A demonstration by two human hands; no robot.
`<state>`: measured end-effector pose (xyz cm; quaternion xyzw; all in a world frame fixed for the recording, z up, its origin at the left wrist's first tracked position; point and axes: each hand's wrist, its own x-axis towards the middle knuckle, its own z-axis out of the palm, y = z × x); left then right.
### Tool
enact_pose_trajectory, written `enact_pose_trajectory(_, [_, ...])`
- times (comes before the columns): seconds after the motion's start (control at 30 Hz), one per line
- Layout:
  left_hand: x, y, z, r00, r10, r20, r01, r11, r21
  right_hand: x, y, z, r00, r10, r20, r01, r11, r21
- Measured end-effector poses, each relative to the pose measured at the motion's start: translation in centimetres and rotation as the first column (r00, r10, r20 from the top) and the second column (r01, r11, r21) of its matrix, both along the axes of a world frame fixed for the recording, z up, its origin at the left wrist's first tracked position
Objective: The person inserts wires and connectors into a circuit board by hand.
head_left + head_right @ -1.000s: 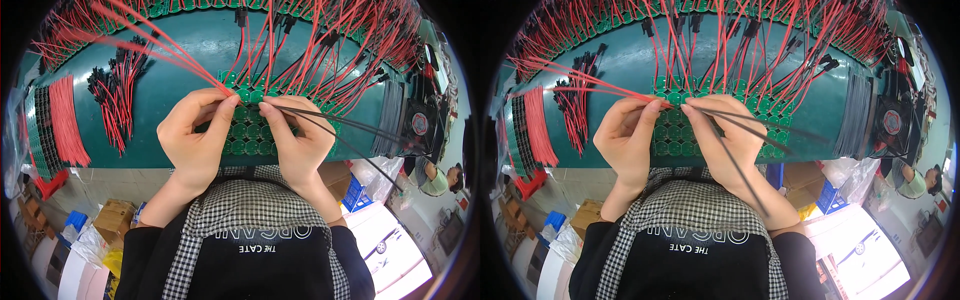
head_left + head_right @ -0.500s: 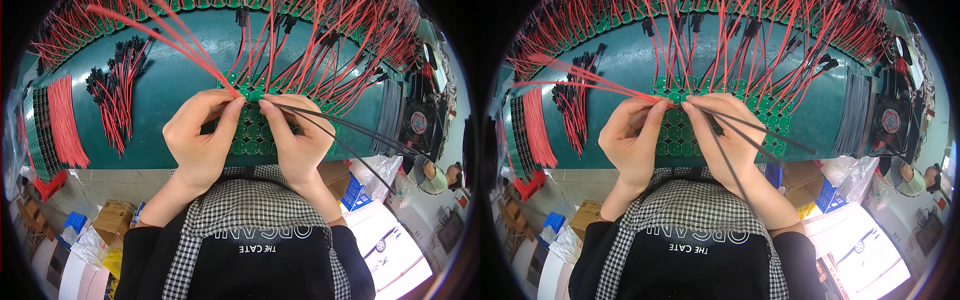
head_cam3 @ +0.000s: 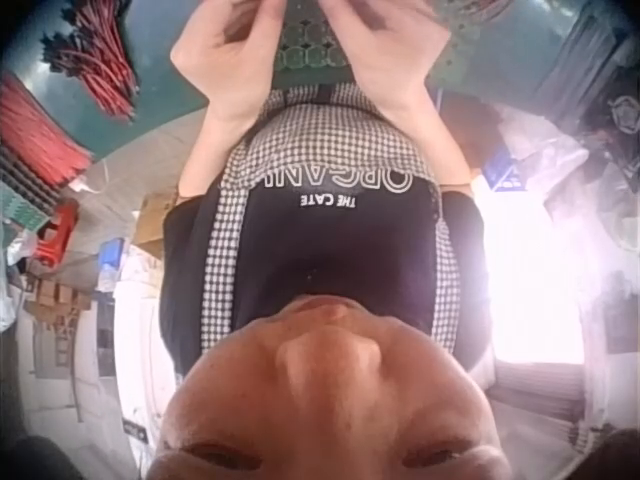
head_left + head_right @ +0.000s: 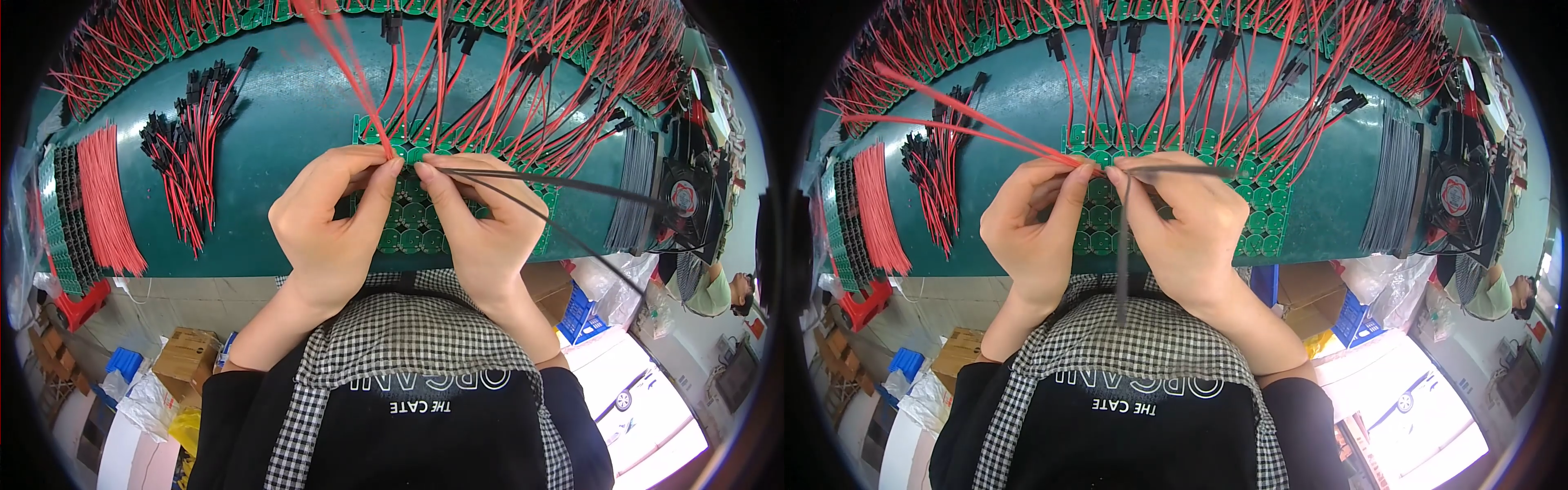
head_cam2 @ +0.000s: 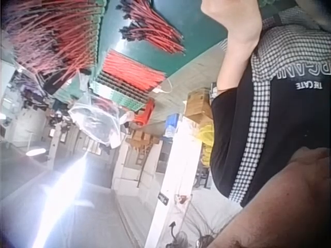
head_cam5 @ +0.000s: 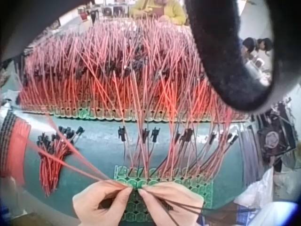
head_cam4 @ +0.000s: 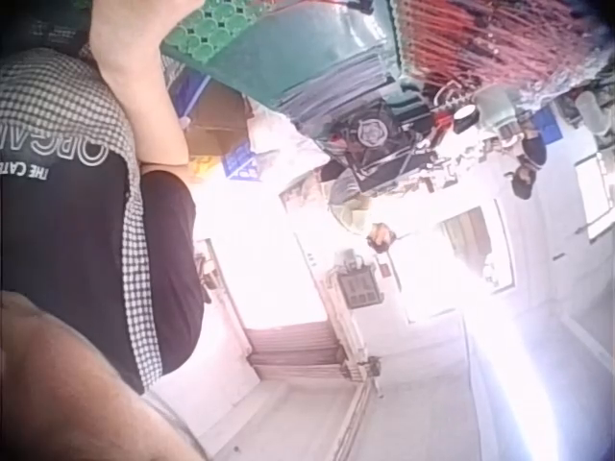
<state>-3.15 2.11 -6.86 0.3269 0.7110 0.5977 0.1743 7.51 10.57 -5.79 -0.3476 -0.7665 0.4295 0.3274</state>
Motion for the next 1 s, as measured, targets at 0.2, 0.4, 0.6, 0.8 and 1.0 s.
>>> enact_pose_trajectory(0.2, [0.0,0.0,-0.2,1.000,0.014,0.024,-0.014,1.000,0.023,-0.1,0.0,0.0,1.000,-0.004,0.000,0.004,0.999,-0.035])
enact_pose_trajectory(0.4, [-0.1,0.2,0.0,0.981,-0.034,-0.190,0.030,0.999,-0.024,-0.3,0.3,0.0,0.999,0.033,0.041,-0.037,0.994,0.106])
enact_pose_trajectory(0.6, [-0.2,0.2,0.0,0.989,-0.029,-0.144,0.021,0.998,-0.057,-0.2,0.4,0.7,0.995,0.012,0.096,-0.034,0.972,0.232])
enact_pose_trajectory(0.8, [-0.9,-0.8,0.4,0.988,0.074,0.137,-0.073,0.997,-0.010,0.1,-0.2,0.6,1.000,0.019,-0.008,-0.019,0.998,-0.061])
enact_pose_trajectory(1.0, [-1.3,-1.3,0.2,0.989,0.058,0.140,-0.057,0.998,-0.014,-0.8,-0.5,-0.1,0.999,0.015,-0.042,-0.016,1.000,-0.026])
